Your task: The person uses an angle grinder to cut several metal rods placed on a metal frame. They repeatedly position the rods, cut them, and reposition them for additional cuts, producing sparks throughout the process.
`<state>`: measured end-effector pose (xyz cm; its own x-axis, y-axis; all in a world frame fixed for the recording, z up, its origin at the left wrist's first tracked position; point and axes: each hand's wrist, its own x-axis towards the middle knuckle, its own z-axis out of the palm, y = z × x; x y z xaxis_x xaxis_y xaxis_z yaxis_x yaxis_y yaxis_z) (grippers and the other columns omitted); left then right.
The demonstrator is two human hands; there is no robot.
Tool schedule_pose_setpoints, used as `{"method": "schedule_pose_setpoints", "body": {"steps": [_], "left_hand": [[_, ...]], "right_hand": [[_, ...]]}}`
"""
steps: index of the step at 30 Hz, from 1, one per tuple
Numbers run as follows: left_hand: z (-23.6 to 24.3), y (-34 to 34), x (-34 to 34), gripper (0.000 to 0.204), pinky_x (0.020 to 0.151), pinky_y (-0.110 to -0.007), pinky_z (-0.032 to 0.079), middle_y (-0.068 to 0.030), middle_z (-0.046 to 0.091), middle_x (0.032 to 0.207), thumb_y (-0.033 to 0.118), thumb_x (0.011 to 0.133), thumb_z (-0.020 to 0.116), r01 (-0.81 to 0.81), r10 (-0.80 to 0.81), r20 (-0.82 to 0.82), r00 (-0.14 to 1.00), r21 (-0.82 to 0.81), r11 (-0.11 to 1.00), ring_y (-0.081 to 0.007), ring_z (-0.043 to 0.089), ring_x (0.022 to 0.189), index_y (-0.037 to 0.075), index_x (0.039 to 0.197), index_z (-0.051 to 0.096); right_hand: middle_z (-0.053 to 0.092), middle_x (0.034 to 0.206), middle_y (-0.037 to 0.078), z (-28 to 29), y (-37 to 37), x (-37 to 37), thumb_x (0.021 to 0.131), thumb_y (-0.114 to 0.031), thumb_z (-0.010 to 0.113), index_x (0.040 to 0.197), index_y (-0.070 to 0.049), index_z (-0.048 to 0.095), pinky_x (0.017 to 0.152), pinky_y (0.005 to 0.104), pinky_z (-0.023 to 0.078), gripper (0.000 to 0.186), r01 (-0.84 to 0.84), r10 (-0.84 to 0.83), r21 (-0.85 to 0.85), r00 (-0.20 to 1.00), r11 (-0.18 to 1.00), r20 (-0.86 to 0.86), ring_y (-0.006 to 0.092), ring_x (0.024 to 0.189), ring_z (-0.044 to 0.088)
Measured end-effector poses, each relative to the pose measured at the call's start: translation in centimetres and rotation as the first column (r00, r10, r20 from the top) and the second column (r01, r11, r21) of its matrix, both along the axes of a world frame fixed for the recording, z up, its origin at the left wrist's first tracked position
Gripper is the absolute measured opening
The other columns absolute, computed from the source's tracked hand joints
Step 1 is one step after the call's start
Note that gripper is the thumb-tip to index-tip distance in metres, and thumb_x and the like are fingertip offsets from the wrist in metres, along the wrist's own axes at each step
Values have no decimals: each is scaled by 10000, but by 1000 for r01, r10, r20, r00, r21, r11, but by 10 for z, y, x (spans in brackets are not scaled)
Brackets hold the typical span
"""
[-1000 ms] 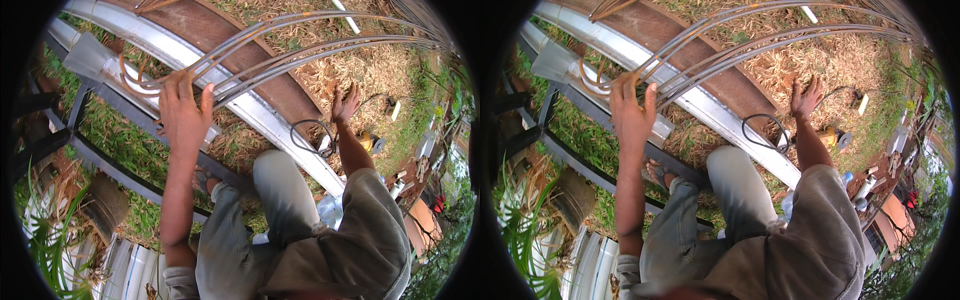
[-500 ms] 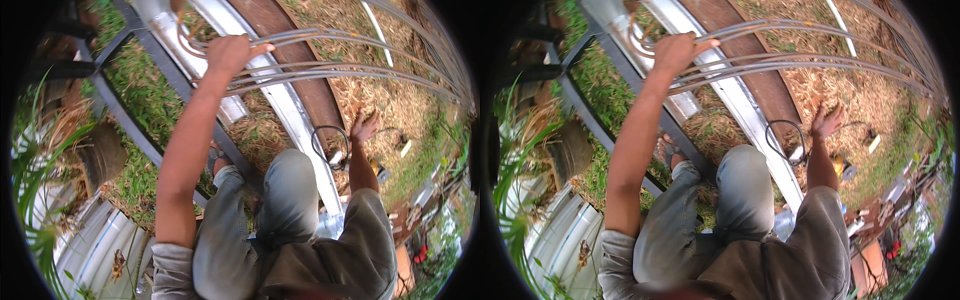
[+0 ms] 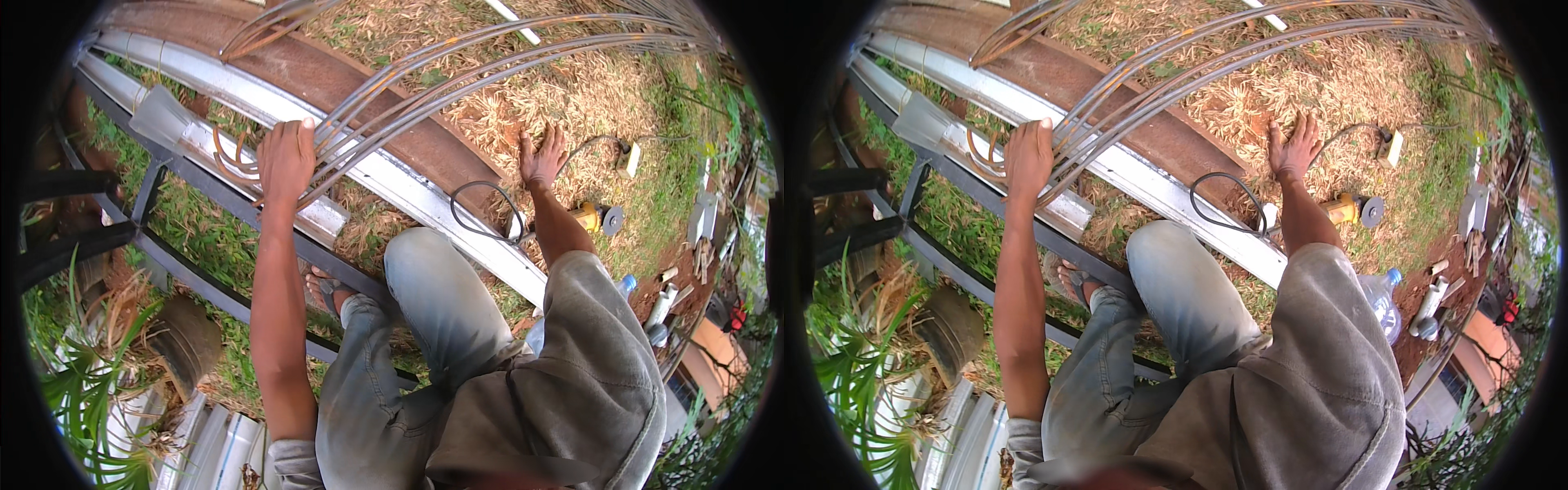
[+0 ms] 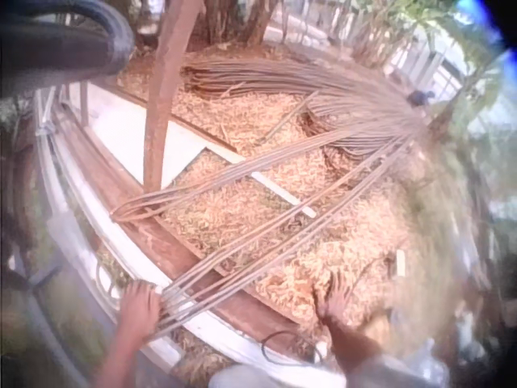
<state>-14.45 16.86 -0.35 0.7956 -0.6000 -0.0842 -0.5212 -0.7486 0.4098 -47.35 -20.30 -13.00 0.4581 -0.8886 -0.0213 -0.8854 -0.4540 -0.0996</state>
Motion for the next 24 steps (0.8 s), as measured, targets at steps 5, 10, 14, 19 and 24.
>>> {"method": "schedule_pose_setpoints", "body": {"steps": [5,10,14,19,24], "left_hand": [[19,13,-43,328,1005,-498,388,-173,628,1129,299,1019,522,123,-57,397,916,-143,982,-357,555,1133,13,1134,634],[45,66,-105,293,844,-403,479,-138,654,1019,253,1018,563,-189,240,96,966,-372,909,-278,622,986,-23,1063,652],[51,106,-127,344,677,-305,518,-103,678,850,311,1011,596,-708,520,-559,646,-183,683,-176,661,771,-21,984,684],[25,92,-118,530,753,-321,577,-141,701,921,471,966,620,-577,179,-956,233,12,817,-221,711,834,-24,1156,639],[-8,70,-110,649,749,-321,585,-144,695,979,550,929,641,-688,-35,-998,52,-62,723,-221,717,851,-8,1254,574]], "right_hand": [[148,1657,77,3,0,-1,918,-749,352,1567,-146,261,1238,485,28,890,-2,2,-11,1000,1000,-12,263,1537,80],[129,1664,75,0,-2,-2,902,-794,295,1582,-153,231,1237,492,27,937,-16,16,3,1000,1000,3,263,1539,76],[143,1660,90,-8,-4,-6,916,-771,296,1579,-128,237,1234,502,17,925,-58,59,-44,998,997,12,267,1539,69],[125,1666,82,-12,-6,-8,910,-782,298,1578,-122,240,1234,502,5,941,-43,41,-50,999,998,-26,268,1541,55],[192,1640,121,-5,-3,-1,921,-749,370,1560,-169,279,1215,546,81,867,-45,46,-23,997,999,67,322,1527,110]]}}
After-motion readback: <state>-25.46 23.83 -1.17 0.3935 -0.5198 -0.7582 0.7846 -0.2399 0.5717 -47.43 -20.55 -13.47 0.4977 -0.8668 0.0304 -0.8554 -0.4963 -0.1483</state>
